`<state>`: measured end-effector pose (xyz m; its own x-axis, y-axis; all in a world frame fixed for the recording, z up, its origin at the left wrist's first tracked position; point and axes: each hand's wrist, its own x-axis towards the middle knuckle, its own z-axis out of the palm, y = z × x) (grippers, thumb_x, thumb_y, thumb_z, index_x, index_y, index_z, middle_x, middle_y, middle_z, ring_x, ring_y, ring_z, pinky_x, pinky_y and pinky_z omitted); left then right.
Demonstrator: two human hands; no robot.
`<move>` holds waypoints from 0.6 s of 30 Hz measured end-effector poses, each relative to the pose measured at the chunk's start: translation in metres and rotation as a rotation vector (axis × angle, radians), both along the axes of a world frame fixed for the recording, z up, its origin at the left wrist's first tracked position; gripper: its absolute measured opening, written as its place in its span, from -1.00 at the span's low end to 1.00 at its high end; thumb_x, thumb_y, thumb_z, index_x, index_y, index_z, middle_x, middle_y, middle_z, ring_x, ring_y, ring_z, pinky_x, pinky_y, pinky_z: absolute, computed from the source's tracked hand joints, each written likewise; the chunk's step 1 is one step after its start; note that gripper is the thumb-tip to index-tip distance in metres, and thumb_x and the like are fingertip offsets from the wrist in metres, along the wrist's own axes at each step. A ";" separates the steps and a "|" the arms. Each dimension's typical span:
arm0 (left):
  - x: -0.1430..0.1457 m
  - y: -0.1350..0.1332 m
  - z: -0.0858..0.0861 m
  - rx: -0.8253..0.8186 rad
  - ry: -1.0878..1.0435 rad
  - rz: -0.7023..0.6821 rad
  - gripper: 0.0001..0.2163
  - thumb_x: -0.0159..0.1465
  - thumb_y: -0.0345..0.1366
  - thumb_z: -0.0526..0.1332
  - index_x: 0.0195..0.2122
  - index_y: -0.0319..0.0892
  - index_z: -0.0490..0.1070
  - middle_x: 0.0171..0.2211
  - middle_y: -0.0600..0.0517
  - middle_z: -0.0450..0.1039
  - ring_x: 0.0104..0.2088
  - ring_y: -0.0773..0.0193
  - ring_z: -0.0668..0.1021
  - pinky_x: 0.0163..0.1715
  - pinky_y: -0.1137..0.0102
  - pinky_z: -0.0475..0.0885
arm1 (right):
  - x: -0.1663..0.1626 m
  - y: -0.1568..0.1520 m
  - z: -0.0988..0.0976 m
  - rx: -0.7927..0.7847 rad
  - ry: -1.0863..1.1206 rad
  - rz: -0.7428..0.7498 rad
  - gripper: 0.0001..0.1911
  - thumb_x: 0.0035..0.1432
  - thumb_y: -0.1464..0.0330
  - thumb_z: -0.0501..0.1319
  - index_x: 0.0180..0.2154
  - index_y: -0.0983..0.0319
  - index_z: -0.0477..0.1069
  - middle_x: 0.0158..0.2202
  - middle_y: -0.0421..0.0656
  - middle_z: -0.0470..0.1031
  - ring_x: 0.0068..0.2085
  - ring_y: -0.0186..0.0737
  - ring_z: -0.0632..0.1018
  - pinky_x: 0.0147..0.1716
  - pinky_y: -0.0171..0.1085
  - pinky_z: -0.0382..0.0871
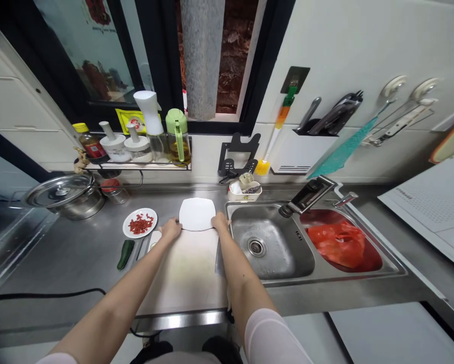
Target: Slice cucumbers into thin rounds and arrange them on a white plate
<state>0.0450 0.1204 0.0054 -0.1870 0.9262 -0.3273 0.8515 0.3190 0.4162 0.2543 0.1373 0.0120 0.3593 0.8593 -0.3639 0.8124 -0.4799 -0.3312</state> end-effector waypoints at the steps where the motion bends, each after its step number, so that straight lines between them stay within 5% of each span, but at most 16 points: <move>1: 0.001 0.001 -0.001 0.000 -0.011 0.014 -0.71 0.17 -0.33 0.12 -0.09 -0.08 0.46 -0.12 -0.14 0.54 -0.01 -0.02 0.50 0.01 0.10 0.18 | 0.000 0.001 0.000 0.000 0.005 -0.008 -0.69 0.11 0.45 0.08 -0.10 0.25 0.43 -0.09 0.01 0.51 0.01 -0.06 0.47 0.01 -0.09 0.18; 10: -0.003 -0.010 0.007 0.051 -0.191 0.139 -0.76 0.12 -0.36 0.15 -0.17 -0.07 0.44 -0.21 -0.03 0.57 -0.08 0.08 0.53 -0.05 0.19 0.21 | 0.004 -0.005 0.000 0.078 0.067 -0.027 -0.80 0.09 0.40 0.10 -0.20 0.22 0.39 -0.23 -0.11 0.50 -0.16 -0.16 0.48 -0.12 -0.17 0.23; 18: -0.023 -0.076 0.020 0.088 -0.294 0.215 -0.74 0.14 -0.30 0.13 -0.13 -0.07 0.40 -0.31 0.08 0.55 -0.18 0.19 0.54 -0.07 0.25 0.19 | 0.000 -0.060 0.008 0.203 0.171 0.031 -0.91 0.04 0.41 0.10 -0.34 0.22 0.31 -0.43 -0.25 0.41 -0.40 -0.34 0.39 -0.38 -0.38 0.18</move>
